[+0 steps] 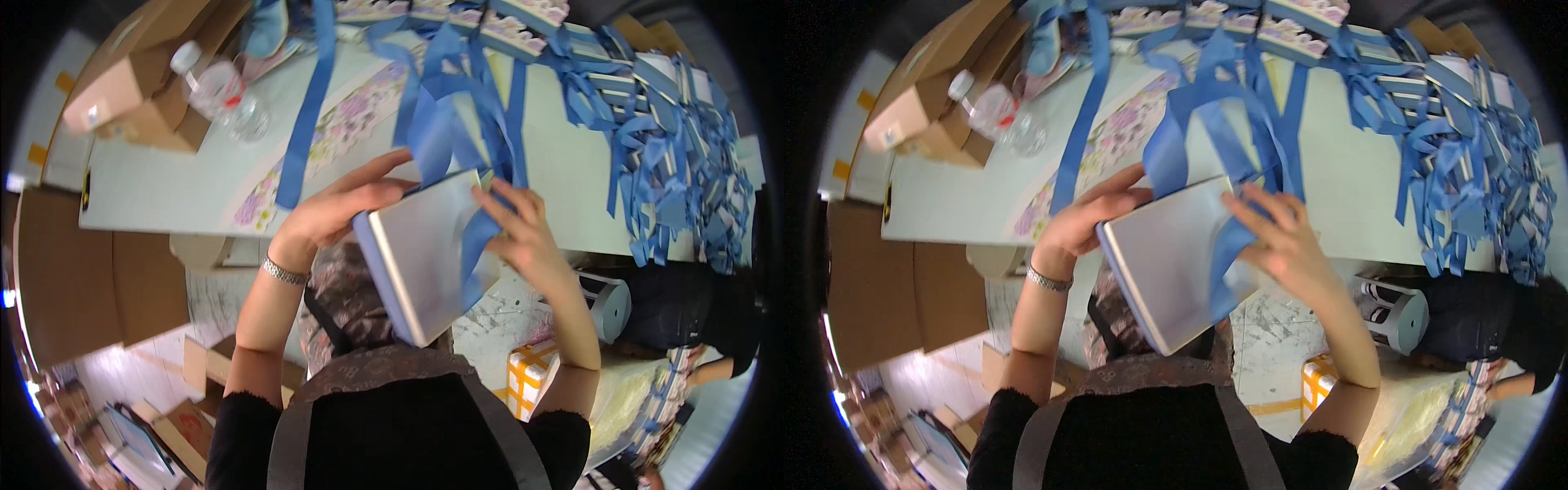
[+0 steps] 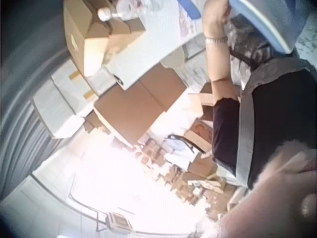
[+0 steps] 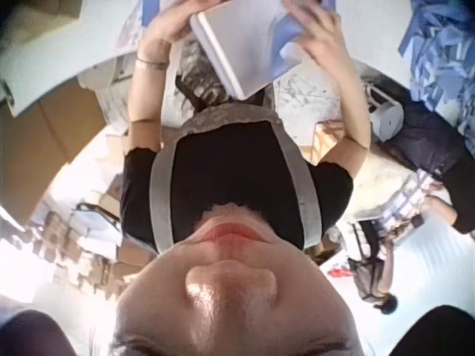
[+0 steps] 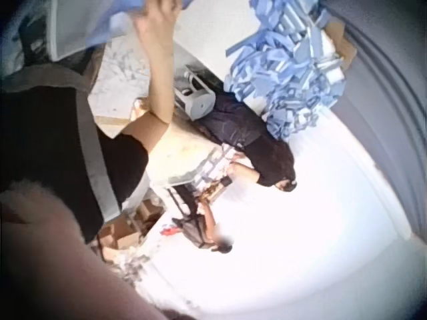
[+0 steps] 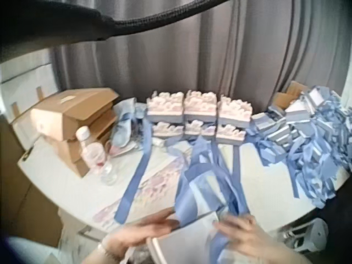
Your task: The person assembles small decorative boxes by inserting floral paper cutouts into the sides of white boxes and tying blue ribbons around them. The person handles the boxes and ribbons by hand, placing finished units on the table.
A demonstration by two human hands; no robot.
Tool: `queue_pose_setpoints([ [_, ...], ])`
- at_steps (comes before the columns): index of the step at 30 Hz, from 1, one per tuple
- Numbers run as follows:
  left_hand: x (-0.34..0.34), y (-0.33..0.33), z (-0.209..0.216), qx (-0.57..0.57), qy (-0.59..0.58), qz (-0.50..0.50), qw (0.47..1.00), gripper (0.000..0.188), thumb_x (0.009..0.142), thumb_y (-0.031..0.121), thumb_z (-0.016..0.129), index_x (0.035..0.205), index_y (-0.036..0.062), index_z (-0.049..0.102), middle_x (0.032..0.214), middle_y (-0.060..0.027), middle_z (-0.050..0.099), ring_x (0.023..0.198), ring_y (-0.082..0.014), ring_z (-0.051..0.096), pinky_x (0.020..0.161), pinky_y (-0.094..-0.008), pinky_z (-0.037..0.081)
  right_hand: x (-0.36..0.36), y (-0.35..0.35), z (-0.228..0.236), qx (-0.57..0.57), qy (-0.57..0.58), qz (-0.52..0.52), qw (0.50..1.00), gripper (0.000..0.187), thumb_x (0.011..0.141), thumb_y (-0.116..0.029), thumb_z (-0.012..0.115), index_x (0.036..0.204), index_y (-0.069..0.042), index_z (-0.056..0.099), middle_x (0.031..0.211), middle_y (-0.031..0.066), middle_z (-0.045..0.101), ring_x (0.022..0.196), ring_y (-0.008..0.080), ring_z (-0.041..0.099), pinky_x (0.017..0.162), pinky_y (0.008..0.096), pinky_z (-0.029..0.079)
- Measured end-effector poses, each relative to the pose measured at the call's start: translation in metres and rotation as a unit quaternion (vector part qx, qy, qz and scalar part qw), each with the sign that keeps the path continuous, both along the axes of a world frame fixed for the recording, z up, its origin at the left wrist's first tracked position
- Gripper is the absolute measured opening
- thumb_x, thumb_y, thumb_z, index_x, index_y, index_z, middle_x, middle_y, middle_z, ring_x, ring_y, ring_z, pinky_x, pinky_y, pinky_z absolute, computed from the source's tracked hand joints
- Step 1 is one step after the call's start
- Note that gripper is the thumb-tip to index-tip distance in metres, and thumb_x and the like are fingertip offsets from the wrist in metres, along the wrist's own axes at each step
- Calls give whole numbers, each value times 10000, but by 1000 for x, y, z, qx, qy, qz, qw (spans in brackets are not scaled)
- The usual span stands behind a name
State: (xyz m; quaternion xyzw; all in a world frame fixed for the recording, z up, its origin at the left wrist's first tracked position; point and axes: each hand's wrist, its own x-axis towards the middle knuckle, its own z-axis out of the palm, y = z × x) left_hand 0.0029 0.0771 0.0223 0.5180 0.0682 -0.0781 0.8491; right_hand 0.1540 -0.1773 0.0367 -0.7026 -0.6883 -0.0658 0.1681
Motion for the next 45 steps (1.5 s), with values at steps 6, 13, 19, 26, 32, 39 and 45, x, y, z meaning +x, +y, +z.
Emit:
queue_pose_setpoints([
  [6,-12,6,-15,220,53,-20,974,621,870,241,600,1371,-33,354,1201,-103,530,1075,-160,508,927,-277,397,14,20,-19,-14,43,-14,999,125,612,39,615,703,-42,644,1186,108,604,1073,286,563,825,360,477],
  [13,-44,-20,-32,146,137,272,941,413,880,242,588,1213,3,540,969,-68,574,772,-146,570,664,-303,492,88,-43,-40,18,45,-287,957,211,686,62,589,806,-66,708,1119,150,624,1104,299,548,869,384,453],
  [19,-23,1,-12,549,231,125,793,391,876,390,578,848,4,639,714,-135,636,684,-261,619,559,-361,477,19,17,-10,55,25,-130,990,109,734,-127,676,841,-110,680,1226,93,579,1244,306,427,995,482,329],
  [26,72,93,-70,799,33,275,533,473,730,467,708,938,50,628,875,-159,659,851,-288,643,788,-377,476,-39,69,-69,5,18,6,1000,278,729,-325,711,868,-96,637,886,0,657,767,177,606,677,317,495],
  [32,99,107,-60,838,139,143,508,549,623,534,767,907,83,633,811,-125,660,821,-275,649,768,-401,455,-49,72,-77,74,40,-4,996,251,737,-327,703,802,-101,614,865,-5,631,722,160,574,609,303,489],
  [39,64,158,-12,626,79,99,770,374,750,373,736,644,52,574,608,-3,527,592,-95,493,533,-281,356,-46,74,-78,44,45,-7,998,309,742,-363,711,847,-81,639,862,26,659,783,173,594,653,309,490],
  [45,-9,100,75,502,-21,100,859,251,808,202,709,700,36,554,660,62,458,647,-31,392,560,-224,330,-58,90,-37,197,221,-160,942,537,769,-451,697,1010,24,625,892,125,669,838,258,602,746,350,473],
])
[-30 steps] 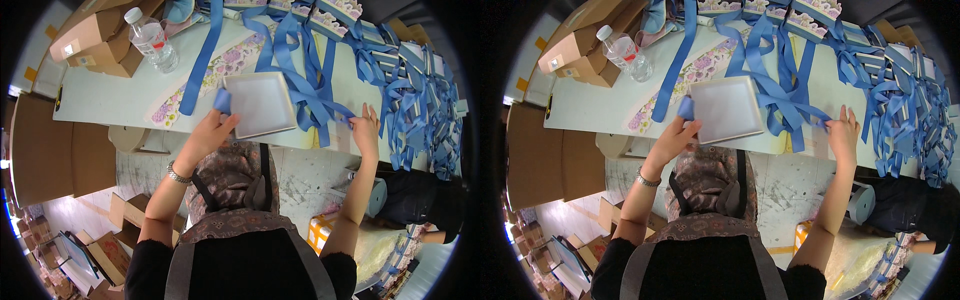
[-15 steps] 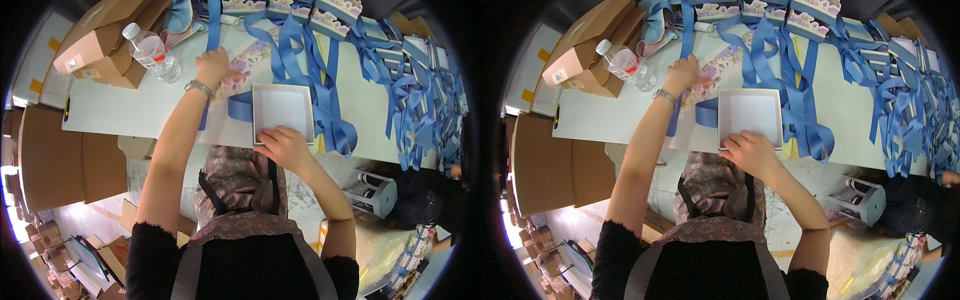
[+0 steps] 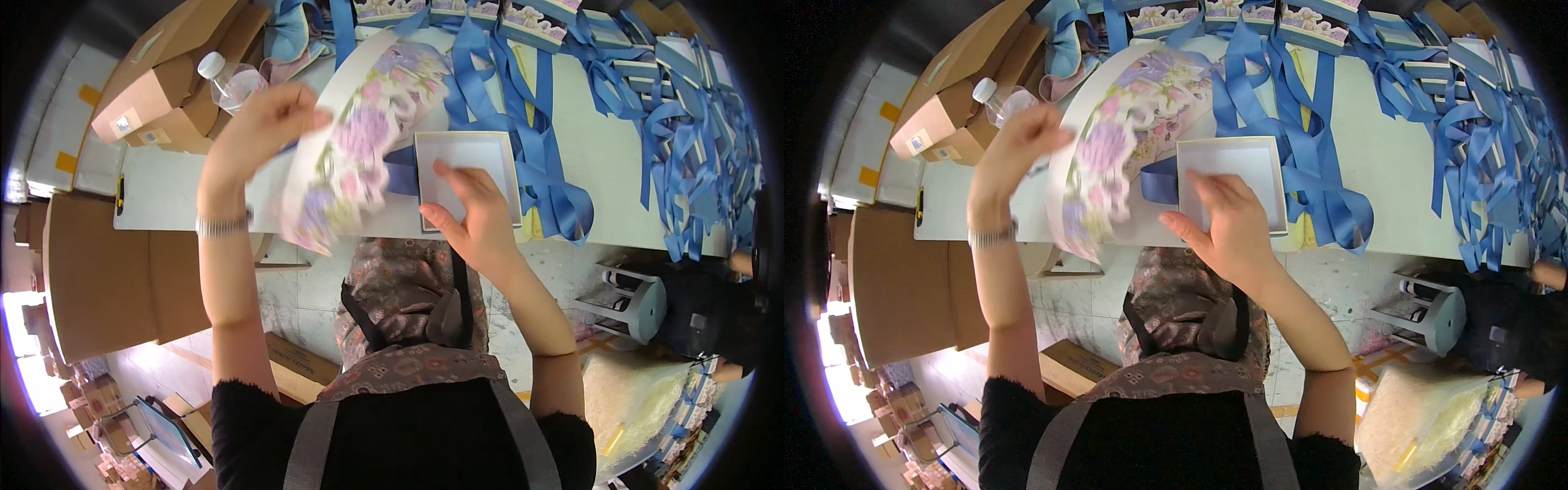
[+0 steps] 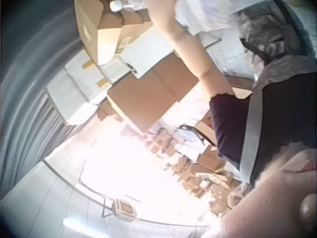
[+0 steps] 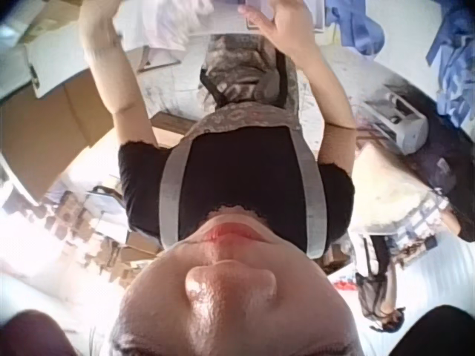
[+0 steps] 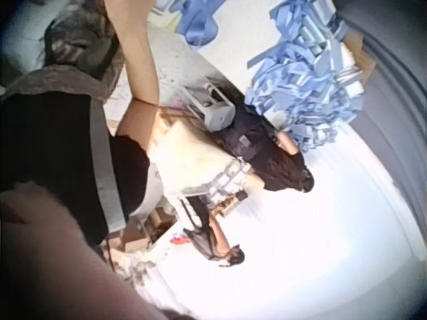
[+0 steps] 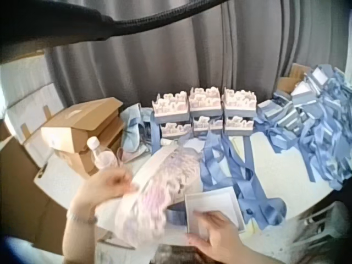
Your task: The person assembles small decorative boxes by inserting floral paper cutouts into the sides of white boxes and tying blue ribbons around them. The person handles the boxes and ribbons by hand, placing finished units on the table.
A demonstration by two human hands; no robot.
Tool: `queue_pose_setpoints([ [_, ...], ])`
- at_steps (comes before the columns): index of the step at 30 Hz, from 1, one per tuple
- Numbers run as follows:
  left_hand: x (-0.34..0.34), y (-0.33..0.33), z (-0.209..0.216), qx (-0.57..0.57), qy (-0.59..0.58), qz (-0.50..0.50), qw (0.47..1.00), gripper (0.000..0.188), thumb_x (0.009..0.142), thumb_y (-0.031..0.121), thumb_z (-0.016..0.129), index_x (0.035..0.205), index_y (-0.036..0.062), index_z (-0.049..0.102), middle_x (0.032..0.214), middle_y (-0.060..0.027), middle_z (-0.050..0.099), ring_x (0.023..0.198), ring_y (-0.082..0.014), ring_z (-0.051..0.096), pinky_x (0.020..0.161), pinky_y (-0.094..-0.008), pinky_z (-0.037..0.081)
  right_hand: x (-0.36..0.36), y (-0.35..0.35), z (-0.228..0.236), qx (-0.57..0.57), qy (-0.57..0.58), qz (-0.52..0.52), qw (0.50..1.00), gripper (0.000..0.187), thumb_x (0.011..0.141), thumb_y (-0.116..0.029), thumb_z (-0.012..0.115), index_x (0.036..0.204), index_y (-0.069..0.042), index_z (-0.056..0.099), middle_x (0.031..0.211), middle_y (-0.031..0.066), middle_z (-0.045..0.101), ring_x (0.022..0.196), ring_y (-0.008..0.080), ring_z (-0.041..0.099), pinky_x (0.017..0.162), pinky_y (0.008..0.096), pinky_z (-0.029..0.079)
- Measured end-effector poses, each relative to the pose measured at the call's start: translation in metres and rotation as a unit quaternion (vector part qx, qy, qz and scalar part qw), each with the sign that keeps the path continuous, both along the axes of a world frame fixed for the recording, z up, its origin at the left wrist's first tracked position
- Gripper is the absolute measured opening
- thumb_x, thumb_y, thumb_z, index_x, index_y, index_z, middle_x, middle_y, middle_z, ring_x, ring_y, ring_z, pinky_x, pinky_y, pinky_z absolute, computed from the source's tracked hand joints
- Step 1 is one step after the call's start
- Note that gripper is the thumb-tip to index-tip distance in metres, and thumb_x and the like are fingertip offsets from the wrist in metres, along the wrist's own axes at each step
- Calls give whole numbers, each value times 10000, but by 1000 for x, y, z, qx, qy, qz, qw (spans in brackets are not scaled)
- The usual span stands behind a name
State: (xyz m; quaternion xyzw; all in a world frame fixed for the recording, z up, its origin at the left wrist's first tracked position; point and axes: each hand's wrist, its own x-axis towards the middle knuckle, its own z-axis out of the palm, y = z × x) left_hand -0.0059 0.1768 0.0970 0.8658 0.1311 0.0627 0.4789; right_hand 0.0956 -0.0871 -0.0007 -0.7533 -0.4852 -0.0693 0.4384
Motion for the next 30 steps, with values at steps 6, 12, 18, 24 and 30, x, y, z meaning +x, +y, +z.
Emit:
queue_pose_setpoints([
  [6,-87,-108,14,138,155,61,976,240,703,185,798,809,37,643,754,-63,660,624,-175,589,632,-298,473,-37,25,50,178,618,173,746,364,870,-240,663,1068,58,594,871,16,645,766,61,555,653,225,452],
  [12,-72,-119,26,486,-172,103,851,868,629,430,768,1330,21,462,1411,-182,398,1345,-356,304,1056,-445,288,-54,1,70,92,526,298,791,265,839,-17,639,1093,46,595,1029,77,648,882,109,591,751,248,482],
  [18,-63,-123,32,431,-181,52,883,684,625,404,748,1205,81,585,1178,-79,601,1114,-248,533,987,-459,318,-32,-11,55,60,445,356,819,256,834,-2,648,1083,44,610,1007,74,644,874,110,579,738,251,473],
  [24,-56,-127,19,359,-258,32,896,370,643,307,763,898,49,688,762,-64,645,734,-250,598,746,-336,462,-24,-12,58,52,502,341,793,226,831,-57,669,1036,31,634,915,36,648,786,72,567,679,230,461],
  [30,-56,-118,21,393,-265,49,879,192,726,185,741,660,45,627,597,-47,581,569,-247,539,581,-338,421,-28,-5,56,49,509,253,821,312,778,-52,730,1058,28,619,867,49,673,794,100,626,682,246,500],
])
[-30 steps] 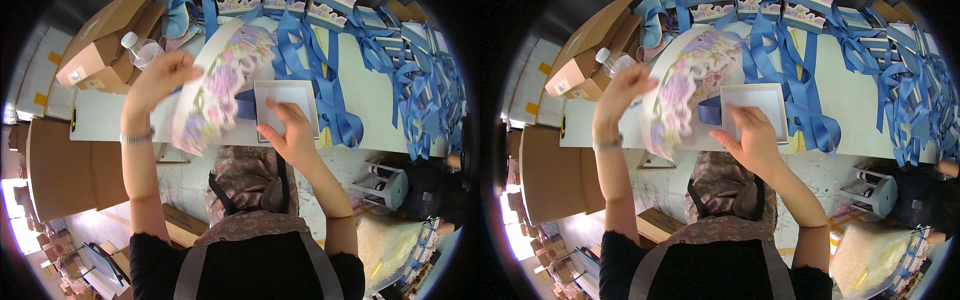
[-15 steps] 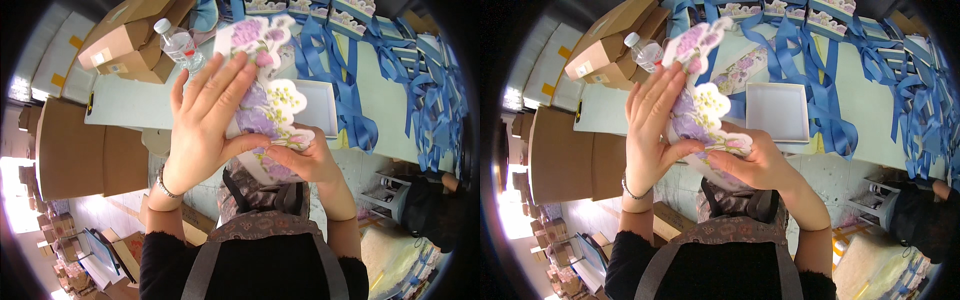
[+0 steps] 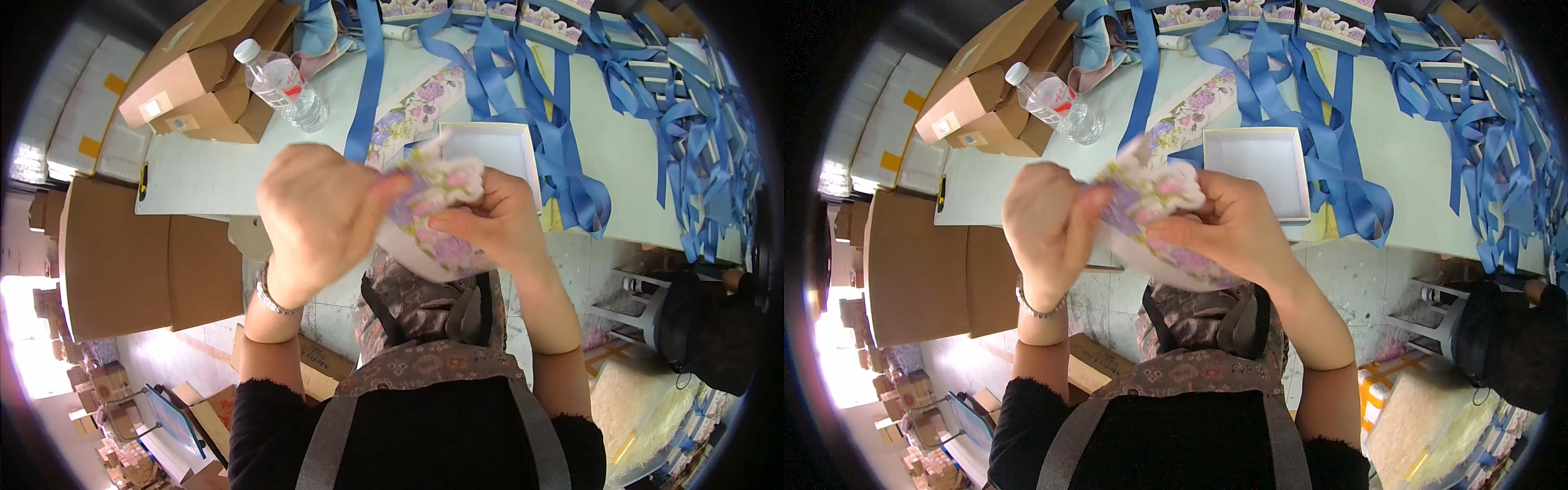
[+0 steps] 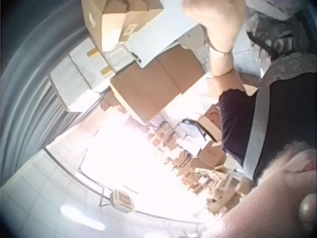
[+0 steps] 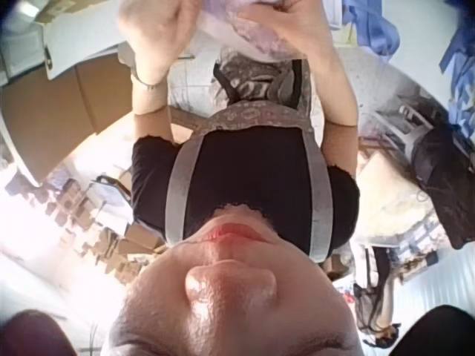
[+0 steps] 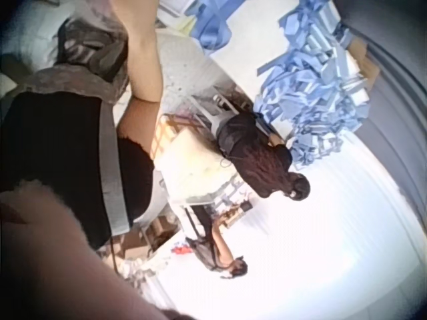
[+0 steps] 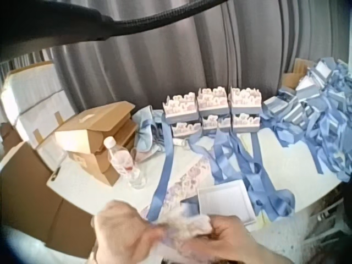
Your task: The person assembles small decorative boxes by inserting floral paper cutouts into the sides of white boxes and tying blue ribbons around them. The person handles the boxes and ribbons by hand, placing finished units on the table.
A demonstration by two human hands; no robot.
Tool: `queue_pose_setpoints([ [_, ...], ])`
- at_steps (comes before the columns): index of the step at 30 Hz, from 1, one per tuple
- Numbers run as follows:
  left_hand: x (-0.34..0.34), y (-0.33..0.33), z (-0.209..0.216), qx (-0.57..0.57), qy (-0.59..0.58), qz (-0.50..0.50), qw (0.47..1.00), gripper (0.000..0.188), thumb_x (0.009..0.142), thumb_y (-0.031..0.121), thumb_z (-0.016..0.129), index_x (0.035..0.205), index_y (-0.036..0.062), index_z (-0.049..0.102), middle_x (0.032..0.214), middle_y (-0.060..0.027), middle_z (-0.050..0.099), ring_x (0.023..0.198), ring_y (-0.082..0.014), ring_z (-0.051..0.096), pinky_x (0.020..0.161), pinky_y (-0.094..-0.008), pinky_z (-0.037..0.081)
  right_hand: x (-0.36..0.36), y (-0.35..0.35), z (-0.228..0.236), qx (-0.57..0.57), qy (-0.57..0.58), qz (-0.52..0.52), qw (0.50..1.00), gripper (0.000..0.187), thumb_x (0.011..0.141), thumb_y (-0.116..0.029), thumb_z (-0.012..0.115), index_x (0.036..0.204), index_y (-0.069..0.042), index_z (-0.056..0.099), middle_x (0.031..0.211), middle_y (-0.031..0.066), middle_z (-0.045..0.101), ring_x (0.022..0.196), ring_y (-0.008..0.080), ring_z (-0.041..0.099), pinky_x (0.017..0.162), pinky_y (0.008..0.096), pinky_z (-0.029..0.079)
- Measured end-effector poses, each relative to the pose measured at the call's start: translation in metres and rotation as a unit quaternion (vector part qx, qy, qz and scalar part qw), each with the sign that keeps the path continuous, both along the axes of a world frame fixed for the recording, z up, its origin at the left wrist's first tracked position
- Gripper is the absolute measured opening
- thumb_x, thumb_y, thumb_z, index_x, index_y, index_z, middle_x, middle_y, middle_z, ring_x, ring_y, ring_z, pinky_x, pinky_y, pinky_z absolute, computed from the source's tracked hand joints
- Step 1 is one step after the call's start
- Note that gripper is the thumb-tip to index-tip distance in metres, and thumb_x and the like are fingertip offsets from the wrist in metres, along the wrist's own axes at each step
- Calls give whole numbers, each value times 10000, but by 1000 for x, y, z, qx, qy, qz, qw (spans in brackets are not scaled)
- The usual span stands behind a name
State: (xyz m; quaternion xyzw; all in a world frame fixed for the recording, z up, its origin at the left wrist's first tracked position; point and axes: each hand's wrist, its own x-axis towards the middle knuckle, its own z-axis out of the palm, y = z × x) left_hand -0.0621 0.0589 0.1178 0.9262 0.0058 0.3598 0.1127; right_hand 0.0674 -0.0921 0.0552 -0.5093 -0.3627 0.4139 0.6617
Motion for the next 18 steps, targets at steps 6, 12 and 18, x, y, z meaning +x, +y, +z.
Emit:
queue_pose_setpoints([
  [6,8,33,-9,-207,-20,94,974,259,849,182,659,696,-18,603,590,-97,554,520,-243,489,537,-331,386,33,-15,-8,-63,-247,107,961,473,707,-158,803,1084,28,585,902,108,635,796,78,571,696,274,462],
  [12,41,45,-10,137,-170,181,959,330,800,233,689,1088,75,648,1071,-119,607,978,-274,544,882,-433,414,25,-6,-15,-90,-56,60,993,445,715,-79,793,1067,70,564,994,62,625,914,87,555,809,247,460],
  [18,6,-20,-7,62,103,35,992,659,651,410,752,1187,58,597,1222,-118,577,1103,-306,541,1014,-539,322,18,-2,-2,20,-83,-1,996,425,728,-108,788,1022,123,587,765,33,617,692,40,500,607,204,422],
])
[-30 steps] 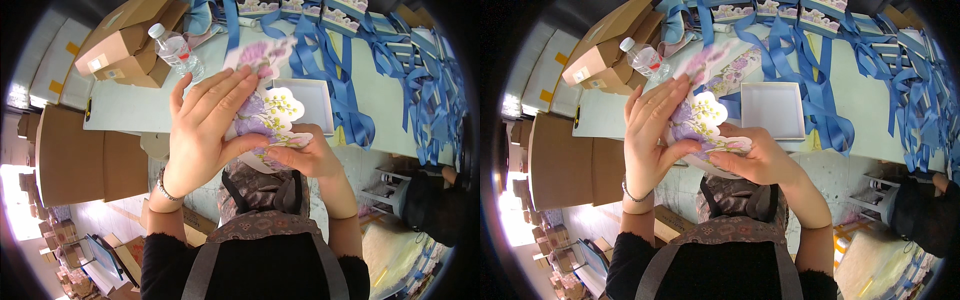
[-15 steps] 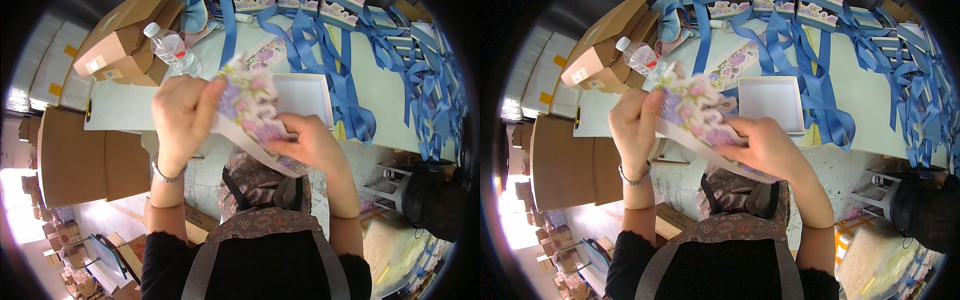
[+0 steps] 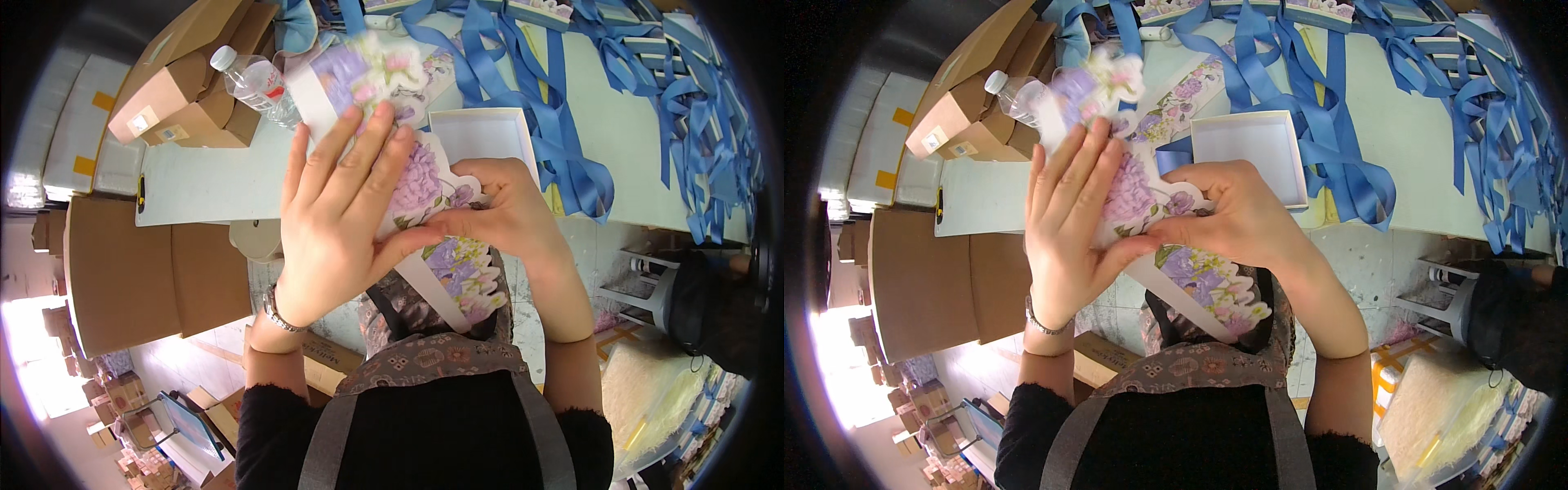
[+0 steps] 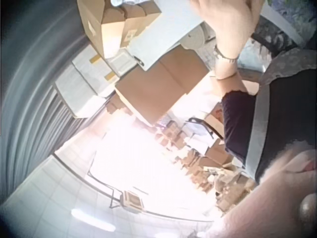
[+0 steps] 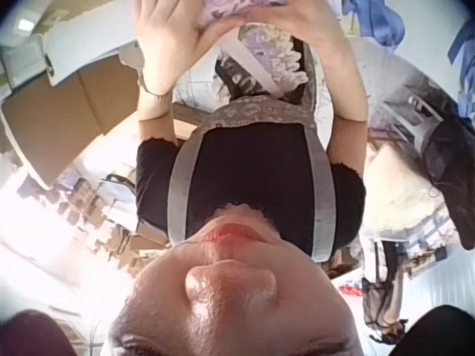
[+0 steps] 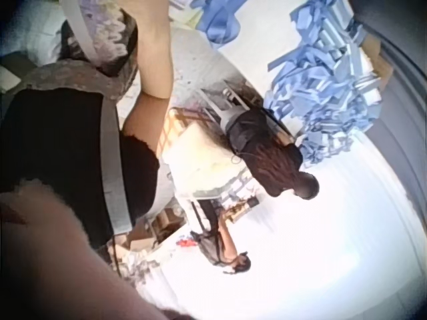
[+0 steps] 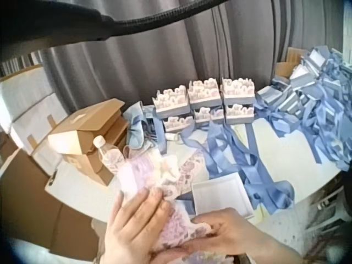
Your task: The person assembles small decorative boxes by inserting floral paper cutouts into the sides of white boxes and tying blue ribbons around them. The person handles the boxes and ribbons by hand, placing finished units on the table.
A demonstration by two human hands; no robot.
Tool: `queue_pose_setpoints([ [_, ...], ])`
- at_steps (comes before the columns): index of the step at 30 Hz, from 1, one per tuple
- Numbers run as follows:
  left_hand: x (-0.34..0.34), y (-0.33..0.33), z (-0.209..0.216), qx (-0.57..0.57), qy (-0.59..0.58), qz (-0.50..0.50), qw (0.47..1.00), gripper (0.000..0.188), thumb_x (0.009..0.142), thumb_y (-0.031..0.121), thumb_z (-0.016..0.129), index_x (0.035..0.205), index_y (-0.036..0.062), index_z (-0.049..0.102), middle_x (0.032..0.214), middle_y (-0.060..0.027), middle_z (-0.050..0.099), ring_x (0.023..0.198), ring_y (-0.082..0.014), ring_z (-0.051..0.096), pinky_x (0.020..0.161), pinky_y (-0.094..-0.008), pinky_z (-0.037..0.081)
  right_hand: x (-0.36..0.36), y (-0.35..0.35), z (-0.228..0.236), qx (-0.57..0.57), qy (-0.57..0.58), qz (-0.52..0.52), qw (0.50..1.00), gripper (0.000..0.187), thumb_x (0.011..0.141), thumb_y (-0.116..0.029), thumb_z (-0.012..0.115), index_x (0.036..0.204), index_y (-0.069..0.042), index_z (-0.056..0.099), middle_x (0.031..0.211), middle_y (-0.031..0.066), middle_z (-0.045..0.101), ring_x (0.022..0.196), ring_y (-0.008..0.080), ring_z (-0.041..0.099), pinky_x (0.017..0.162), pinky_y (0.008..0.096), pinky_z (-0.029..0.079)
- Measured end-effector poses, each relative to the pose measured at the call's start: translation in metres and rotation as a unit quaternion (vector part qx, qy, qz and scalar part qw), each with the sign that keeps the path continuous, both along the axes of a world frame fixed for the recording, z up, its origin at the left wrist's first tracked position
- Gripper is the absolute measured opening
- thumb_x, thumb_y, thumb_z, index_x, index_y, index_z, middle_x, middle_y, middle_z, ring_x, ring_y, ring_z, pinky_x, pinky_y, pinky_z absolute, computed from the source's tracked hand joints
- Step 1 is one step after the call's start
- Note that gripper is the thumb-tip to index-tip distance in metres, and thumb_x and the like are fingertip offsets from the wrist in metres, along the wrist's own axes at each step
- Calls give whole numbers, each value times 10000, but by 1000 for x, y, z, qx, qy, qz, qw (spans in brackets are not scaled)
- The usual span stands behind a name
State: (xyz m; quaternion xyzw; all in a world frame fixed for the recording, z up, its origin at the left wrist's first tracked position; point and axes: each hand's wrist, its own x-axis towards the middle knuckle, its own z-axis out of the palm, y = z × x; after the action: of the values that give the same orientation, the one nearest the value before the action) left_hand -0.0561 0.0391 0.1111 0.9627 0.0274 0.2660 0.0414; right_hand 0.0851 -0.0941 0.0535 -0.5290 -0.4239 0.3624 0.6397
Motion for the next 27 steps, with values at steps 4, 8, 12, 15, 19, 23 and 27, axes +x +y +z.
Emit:
queue_pose_setpoints([
  [4,-3,4,-7,-64,-64,-50,995,426,690,295,752,1022,46,656,916,-79,681,752,-248,650,778,-351,514,11,4,12,28,-89,61,994,371,751,-90,766,1010,110,591,797,43,644,709,20,515,595,191,424],
  [8,-2,23,-1,-47,-152,71,985,170,756,221,735,726,72,658,615,-46,605,504,-227,541,499,-308,440,14,7,10,-7,145,56,988,296,762,-71,753,980,62,603,793,27,649,698,5,519,557,189,409],
  [12,12,58,-2,3,-208,121,971,258,813,237,699,647,72,593,518,-60,488,442,-218,444,433,-329,337,16,-2,-27,-103,-45,100,989,294,783,-80,740,1016,45,610,818,56,665,728,59,599,594,196,477],
  [15,15,66,2,-5,-155,191,969,239,841,305,667,772,78,640,645,-92,562,596,-229,530,543,-331,414,18,-1,-20,-67,93,117,986,262,794,-61,722,1016,46,635,864,70,677,764,86,621,647,222,507],
  [19,33,53,4,168,-250,104,948,437,830,380,651,1168,109,593,1173,-138,548,1086,-348,470,971,-451,319,11,3,-10,1,121,54,991,233,799,-30,704,1010,52,650,891,79,686,789,105,634,674,230,514],
  [23,11,7,1,44,-65,26,997,494,768,381,678,1162,90,618,1187,-115,590,1079,-285,539,1069,-480,250,9,3,-1,49,62,47,996,226,817,-74,697,1011,35,657,837,50,683,742,67,597,626,206,474],
  [27,8,16,-21,-100,-39,-54,993,320,721,282,728,964,77,693,928,-66,685,824,-211,635,925,-424,433,11,12,-3,40,-52,40,997,235,839,-131,685,1016,21,656,794,28,672,697,40,550,590,190,429],
])
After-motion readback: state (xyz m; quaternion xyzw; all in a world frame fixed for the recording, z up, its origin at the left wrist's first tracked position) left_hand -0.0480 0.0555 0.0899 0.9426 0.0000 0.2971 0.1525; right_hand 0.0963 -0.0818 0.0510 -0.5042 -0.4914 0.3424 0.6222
